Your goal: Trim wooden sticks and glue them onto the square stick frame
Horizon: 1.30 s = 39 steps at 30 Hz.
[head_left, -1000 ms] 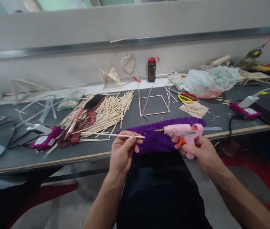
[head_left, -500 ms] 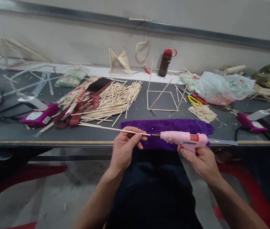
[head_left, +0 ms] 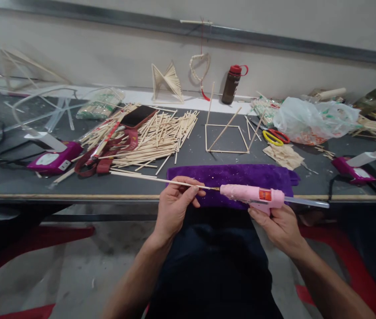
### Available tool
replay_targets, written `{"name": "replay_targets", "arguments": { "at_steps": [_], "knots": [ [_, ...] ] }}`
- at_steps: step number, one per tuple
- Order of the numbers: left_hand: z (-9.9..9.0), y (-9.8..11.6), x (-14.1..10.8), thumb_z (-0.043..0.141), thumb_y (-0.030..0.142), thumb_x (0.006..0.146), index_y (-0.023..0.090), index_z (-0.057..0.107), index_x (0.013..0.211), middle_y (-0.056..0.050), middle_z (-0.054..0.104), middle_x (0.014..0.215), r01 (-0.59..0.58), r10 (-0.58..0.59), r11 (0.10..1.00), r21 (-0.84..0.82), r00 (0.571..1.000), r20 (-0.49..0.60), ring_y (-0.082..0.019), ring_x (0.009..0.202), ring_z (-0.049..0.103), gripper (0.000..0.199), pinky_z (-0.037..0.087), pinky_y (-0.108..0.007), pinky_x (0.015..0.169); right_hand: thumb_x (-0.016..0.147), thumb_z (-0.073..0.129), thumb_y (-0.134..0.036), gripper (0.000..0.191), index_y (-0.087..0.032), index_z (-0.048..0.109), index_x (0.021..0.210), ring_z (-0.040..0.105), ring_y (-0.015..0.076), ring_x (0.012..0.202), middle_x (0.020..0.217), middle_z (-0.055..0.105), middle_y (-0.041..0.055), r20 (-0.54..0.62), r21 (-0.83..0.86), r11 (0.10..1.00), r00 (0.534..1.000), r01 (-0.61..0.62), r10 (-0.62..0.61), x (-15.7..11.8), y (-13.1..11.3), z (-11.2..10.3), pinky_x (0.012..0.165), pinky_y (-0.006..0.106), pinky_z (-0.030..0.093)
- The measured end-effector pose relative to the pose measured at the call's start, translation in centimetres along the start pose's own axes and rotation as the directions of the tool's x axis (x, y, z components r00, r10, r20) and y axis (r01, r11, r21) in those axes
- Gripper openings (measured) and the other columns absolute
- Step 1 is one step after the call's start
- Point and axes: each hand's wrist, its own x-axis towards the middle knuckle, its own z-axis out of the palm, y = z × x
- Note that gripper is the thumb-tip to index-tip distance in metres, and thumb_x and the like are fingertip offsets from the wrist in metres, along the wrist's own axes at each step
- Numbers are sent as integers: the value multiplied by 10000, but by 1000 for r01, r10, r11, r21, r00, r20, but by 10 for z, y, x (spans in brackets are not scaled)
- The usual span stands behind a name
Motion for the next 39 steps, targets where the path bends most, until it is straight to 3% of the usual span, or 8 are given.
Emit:
{"name": "replay_targets", "arguments": {
  "at_steps": [6, 11, 19, 29, 31, 33, 36, 39],
  "knots": [
    [-2, -2, 1, 715, 197, 792, 134, 637, 854, -69, 719, 848, 8, -8, 1000, -27, 1000, -6, -122, 670, 676, 118, 502, -161, 490, 881, 594, -315, 167, -212, 713, 824, 661, 198, 674, 766, 712, 33, 42, -16, 999, 999, -32, 32, -1, 4, 2, 628, 291, 532],
    [-2, -2, 1, 719, 198, 786, 134, 638, 852, -64, 718, 835, 23, -24, 998, -51, 1000, -15, -123, 662, 675, 123, 499, -158, 480, 881, 595, -307, 156, -217, 718, 918, 661, 194, 696, 796, 712, 29, 48, 13, 999, 998, -32, 32, 0, 3, 4, 679, 298, 542],
    [-1, -2, 3, 718, 196, 780, 131, 642, 837, -64, 718, 826, 20, -22, 999, -38, 999, -41, -116, 636, 669, 115, 492, -156, 470, 863, 614, -331, 163, -217, 708, 796, 648, 194, 654, 742, 691, 31, 30, 55, 996, 997, -73, 72, -3, 5, 3, 622, 299, 534],
    [-6, 1, 3, 748, 208, 741, 135, 663, 827, -48, 710, 776, 46, -47, 999, -13, 997, -67, -91, 540, 614, 141, 463, -161, 461, 850, 622, -369, 207, -186, 698, 790, 641, 198, 706, 768, 695, 49, 52, 85, 977, 980, -197, 193, 7, 11, 5, 688, 314, 506],
    [-9, 0, 4, 749, 207, 746, 140, 670, 835, -44, 708, 772, 52, -52, 999, -2, 997, -53, -83, 529, 598, 136, 457, -157, 464, 828, 647, -388, 223, -178, 690, 892, 641, 187, 703, 805, 704, 51, -13, 152, 950, 960, -273, 278, 17, 17, -7, 656, 298, 503],
    [-12, -1, 6, 751, 204, 748, 147, 669, 836, -46, 710, 808, 50, -50, 999, 3, 998, -42, -92, 573, 615, 133, 460, -155, 477, 800, 669, -416, 278, -175, 644, 936, 582, 143, 552, 692, 665, 12, -106, 264, 898, 915, -352, 389, 30, 29, -25, 519, 255, 457],
    [-10, -2, 7, 750, 210, 751, 148, 670, 840, -41, 705, 800, 59, -59, 998, 21, 998, -18, -88, 570, 604, 135, 460, -155, 485, 760, 678, -442, 287, -181, 582, 833, 518, 106, 469, 569, 581, -36, -233, 377, 844, 844, -380, 484, 55, 59, -57, 451, 220, 398],
    [-6, -3, 7, 754, 213, 743, 149, 673, 839, -34, 701, 764, 70, -70, 996, 47, 998, -5, -82, 529, 580, 141, 458, -162, 479, 708, 687, -473, 334, -172, 564, 783, 516, 103, 475, 561, 573, -28, -303, 365, 814, 769, -451, 562, 79, 99, -81, 452, 218, 401]
  ]
}}
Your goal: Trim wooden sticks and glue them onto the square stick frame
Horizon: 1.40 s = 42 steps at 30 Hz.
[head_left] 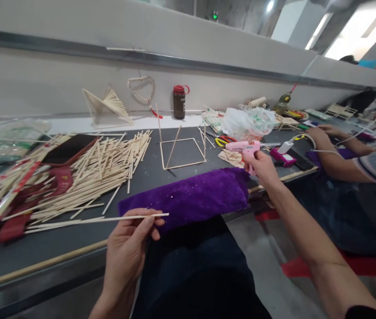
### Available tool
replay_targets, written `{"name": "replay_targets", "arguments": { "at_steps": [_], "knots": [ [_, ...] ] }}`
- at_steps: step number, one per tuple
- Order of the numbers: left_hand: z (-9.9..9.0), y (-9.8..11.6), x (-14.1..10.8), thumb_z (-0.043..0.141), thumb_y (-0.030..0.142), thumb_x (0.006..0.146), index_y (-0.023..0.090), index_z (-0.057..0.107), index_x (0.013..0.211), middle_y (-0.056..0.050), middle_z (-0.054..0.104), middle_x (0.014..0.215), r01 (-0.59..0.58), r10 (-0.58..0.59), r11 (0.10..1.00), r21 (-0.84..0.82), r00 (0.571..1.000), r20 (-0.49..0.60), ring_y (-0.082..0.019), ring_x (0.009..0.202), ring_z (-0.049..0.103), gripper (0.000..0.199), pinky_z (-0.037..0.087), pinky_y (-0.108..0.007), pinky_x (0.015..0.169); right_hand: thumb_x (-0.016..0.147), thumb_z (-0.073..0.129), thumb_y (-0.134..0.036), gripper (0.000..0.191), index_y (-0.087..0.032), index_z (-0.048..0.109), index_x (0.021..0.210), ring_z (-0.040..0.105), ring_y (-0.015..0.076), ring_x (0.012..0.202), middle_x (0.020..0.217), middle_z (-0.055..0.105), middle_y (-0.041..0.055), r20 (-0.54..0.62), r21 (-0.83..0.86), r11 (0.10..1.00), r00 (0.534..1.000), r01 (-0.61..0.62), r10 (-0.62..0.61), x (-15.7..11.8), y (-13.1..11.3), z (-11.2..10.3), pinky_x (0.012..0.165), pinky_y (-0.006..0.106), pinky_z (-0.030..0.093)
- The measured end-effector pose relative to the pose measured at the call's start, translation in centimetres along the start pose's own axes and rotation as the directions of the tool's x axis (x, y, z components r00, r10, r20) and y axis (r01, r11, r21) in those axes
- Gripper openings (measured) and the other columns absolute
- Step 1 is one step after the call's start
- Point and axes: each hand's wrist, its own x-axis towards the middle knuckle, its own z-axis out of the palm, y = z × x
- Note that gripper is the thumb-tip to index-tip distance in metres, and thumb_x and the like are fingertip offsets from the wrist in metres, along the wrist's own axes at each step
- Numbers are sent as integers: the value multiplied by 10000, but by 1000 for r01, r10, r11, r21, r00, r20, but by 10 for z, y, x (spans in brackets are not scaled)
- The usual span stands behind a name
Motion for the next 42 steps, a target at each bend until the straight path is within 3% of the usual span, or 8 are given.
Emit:
{"name": "replay_targets", "arguments": {
  "at_steps": [10, 14, 17, 21, 30, 34, 39, 42],
  "knots": [
    [2, 4, 8, 753, 224, 751, 162, 660, 860, -29, 704, 757, -5, 4, 998, 59, 1000, 24, -87, 528, 587, 156, 472, -167, 494, 747, 689, -367, 313, -144, 571, 562, 630, 213, 617, 531, 611, 86, -29, -501, 854, 989, -142, 147, 62, 25, -8, 551, 283, 455],
    [2, 22, 16, 733, 215, 768, 154, 659, 851, -51, 711, 809, -99, 95, 993, 60, 993, 66, -110, 593, 622, 127, 474, -174, 498, 756, 687, -342, 262, -99, 657, 666, 591, 427, 1024, 841, 677, 232, -34, -708, 706, 999, -17, -9, 43, 4, -10, 779, 463, 435],
    [3, 40, 24, 712, 221, 785, 159, 655, 867, -51, 704, 798, -127, 104, 980, 154, 983, 150, -125, 621, 624, 117, 482, -186, 500, 837, 616, -408, 295, -140, 722, 899, 585, 391, 1042, 1073, 667, 206, 118, -739, 636, 972, 224, -205, 18, -22, 1, 837, 496, 405],
    [7, 64, 34, 671, 218, 804, 165, 665, 842, -45, 689, 821, -252, 151, 898, 360, 946, 287, -117, 618, 595, 65, 475, -202, 536, 887, 576, -321, 185, -220, 731, 889, 624, 170, 771, 856, 700, 27, 479, -244, 689, 702, 683, -527, -27, -77, 41, 714, 297, 447],
    [13, 88, 57, 517, 168, 817, 148, 645, 752, -30, 658, 766, -648, 153, 345, 679, 752, 641, -151, 710, 615, 145, 451, -257, 662, 852, 620, -171, 75, -148, 679, 891, 540, 99, 682, 751, 593, -8, 571, 233, 534, 330, 813, -752, -68, -141, 139, 625, 225, 415],
    [15, 85, 68, 542, 184, 829, 161, 650, 829, -7, 671, 755, -662, 154, 370, 652, 736, 660, -125, 693, 619, 111, 454, -241, 657, 872, 596, -158, 84, -144, 663, 823, 575, 99, 716, 770, 626, 2, 494, 220, 531, 376, 819, -784, -60, -133, 136, 658, 221, 437],
    [7, 73, 94, 607, 248, 814, 175, 654, 1069, -39, 721, 940, -563, 198, 497, 660, 815, 545, -141, 819, 662, 270, 500, -256, 736, 900, 583, -292, 172, -165, 642, 800, 566, 95, 566, 711, 643, -3, 340, -8, 715, 674, 699, -656, -42, -112, 112, 556, 242, 425],
    [-2, 60, 116, 586, 290, 820, 170, 685, 1016, -39, 721, 809, -449, 126, 494, 744, 884, 450, -152, 751, 661, 250, 495, -254, 646, 892, 569, -280, 170, -161, 630, 787, 583, 101, 524, 687, 654, 7, 262, -129, 737, 740, 663, -619, -26, -91, 112, 534, 251, 427]
  ]
}}
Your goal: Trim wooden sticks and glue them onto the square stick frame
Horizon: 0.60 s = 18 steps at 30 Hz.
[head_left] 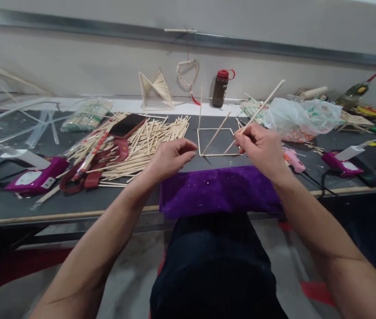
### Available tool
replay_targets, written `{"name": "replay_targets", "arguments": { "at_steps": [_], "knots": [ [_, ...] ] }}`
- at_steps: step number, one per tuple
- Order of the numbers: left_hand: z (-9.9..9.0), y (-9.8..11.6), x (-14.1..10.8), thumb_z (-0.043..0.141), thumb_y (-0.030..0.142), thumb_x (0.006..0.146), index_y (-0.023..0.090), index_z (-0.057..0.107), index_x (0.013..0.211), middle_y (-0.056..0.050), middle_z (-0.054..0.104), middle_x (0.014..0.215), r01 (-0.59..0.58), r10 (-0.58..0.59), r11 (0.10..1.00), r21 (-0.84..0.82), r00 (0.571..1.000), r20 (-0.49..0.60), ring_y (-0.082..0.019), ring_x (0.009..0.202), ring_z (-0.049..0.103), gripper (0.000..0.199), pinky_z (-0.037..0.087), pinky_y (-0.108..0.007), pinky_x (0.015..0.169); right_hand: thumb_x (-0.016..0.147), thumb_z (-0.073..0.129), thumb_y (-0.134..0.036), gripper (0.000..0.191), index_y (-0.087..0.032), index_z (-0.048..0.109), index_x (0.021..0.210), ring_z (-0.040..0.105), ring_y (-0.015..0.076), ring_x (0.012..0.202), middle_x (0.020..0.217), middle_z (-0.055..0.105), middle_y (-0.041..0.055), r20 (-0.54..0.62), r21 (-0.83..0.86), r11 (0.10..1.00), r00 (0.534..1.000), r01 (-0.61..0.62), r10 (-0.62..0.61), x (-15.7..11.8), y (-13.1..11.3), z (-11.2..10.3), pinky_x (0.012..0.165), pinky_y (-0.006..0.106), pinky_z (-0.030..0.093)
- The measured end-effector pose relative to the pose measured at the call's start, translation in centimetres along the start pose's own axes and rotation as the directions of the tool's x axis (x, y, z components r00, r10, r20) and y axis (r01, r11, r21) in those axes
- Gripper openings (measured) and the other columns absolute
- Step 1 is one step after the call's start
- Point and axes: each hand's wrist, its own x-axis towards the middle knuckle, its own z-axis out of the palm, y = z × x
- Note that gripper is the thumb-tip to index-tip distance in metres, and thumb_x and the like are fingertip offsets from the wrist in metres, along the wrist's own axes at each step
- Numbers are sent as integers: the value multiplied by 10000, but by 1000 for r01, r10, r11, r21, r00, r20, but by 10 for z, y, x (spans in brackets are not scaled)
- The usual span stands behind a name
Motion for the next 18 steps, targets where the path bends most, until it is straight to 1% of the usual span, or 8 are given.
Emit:
{"name": "replay_targets", "arguments": {
  "at_steps": [2, 4, 8, 13, 18],
  "knots": [
    [4, -13, 10, 570, 289, 816, 172, 695, 987, -36, 715, 764, 48, -49, 998, 27, 998, 32, -155, 735, 662, 242, 484, -246, 613, 881, 563, -260, 152, -160, 632, 791, 599, 108, 510, 635, 642, 0, -6, -44, 999, 1000, -24, 24, 3, 15, 11, 539, 253, 439],
    [8, -20, 21, 562, 269, 806, 178, 705, 969, -36, 716, 761, 61, -65, 996, 63, 996, 63, -155, 739, 664, 235, 476, -242, 609, 875, 556, -261, 153, -159, 623, 782, 603, 105, 491, 623, 641, -1, -5, -33, 997, 998, -67, 67, 8, 28, 25, 530, 248, 446],
    [13, -23, 40, 547, 245, 802, 185, 721, 980, -41, 721, 764, 52, -61, 994, 96, 993, 97, -152, 731, 659, 256, 474, -252, 639, 869, 540, -243, 154, -163, 590, 747, 614, 97, 490, 666, 657, 10, 11, 18, 987, 987, -160, 160, 17, 45, 52, 528, 242, 464],
    [16, -28, 54, 547, 211, 805, 169, 737, 983, -60, 730, 804, 43, -74, 977, 208, 987, 139, -162, 708, 648, 264, 473, -290, 702, 884, 525, -271, 162, -177, 578, 764, 618, 96, 501, 656, 646, -4, 30, 34, 976, 977, -213, 212, 19, 55, 73, 531, 238, 486],
    [20, -41, 61, 537, 205, 806, 165, 744, 990, -81, 735, 868, -12, -44, 951, 310, 984, 172, -212, 808, 659, 280, 464, -327, 760, 881, 517, -275, 152, -176, 561, 774, 622, 93, 501, 694, 645, -2, 47, 62, 967, 969, -245, 243, 21, 59, 85, 476, 216, 474]
  ]
}}
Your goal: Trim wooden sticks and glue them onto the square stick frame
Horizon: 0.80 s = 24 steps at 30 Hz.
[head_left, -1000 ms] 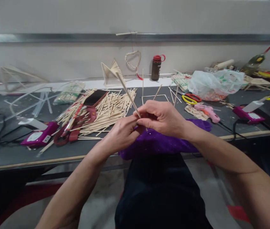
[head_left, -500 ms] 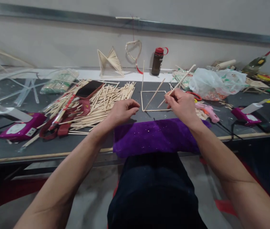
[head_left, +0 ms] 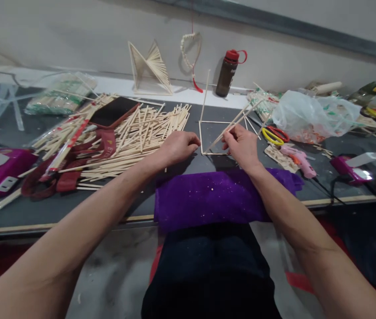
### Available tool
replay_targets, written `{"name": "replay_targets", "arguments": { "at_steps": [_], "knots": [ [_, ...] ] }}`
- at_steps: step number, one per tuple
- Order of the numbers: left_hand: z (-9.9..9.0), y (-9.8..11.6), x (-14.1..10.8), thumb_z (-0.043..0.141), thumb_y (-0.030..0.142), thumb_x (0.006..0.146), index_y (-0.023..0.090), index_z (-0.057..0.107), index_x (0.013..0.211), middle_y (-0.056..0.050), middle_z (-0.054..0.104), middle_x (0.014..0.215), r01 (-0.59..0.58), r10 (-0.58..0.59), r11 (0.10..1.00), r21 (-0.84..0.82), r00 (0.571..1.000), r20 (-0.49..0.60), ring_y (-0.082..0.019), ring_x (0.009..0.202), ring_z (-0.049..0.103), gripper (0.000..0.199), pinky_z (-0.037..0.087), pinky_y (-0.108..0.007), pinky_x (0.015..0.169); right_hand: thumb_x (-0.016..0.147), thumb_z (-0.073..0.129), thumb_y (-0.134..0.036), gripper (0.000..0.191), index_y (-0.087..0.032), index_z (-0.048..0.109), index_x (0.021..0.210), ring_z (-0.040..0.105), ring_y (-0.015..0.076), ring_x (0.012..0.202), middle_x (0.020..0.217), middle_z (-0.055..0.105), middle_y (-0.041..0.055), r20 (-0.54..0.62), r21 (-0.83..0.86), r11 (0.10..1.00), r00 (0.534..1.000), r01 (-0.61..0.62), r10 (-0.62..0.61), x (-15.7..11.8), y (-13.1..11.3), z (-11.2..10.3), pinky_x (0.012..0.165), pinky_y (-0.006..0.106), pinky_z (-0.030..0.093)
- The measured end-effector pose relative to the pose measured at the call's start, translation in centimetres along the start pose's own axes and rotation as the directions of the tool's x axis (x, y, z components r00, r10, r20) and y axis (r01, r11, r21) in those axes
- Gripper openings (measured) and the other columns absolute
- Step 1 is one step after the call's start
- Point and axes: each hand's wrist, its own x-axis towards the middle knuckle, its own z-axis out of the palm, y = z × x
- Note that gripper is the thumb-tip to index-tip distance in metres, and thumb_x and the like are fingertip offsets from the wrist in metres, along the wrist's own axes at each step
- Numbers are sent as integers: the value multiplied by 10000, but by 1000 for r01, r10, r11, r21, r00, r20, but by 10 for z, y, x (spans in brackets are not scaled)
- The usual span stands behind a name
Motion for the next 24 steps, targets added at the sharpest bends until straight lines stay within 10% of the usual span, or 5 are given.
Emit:
{"name": "replay_targets", "arguments": {
  "at_steps": [24],
  "knots": [
    [22, -21, 11, 604, 232, 747, 217, 726, 886, -33, 702, 806, -80, 85, 992, -97, 995, 43, -172, 710, 607, 186, 395, -277, 625, 880, 582, -387, 237, -168, 601, 792, 562, 65, 479, 661, 616, -11, 288, 180, 981, 957, -75, 21, 20, -6, 6, 410, 185, 437]
  ]
}}
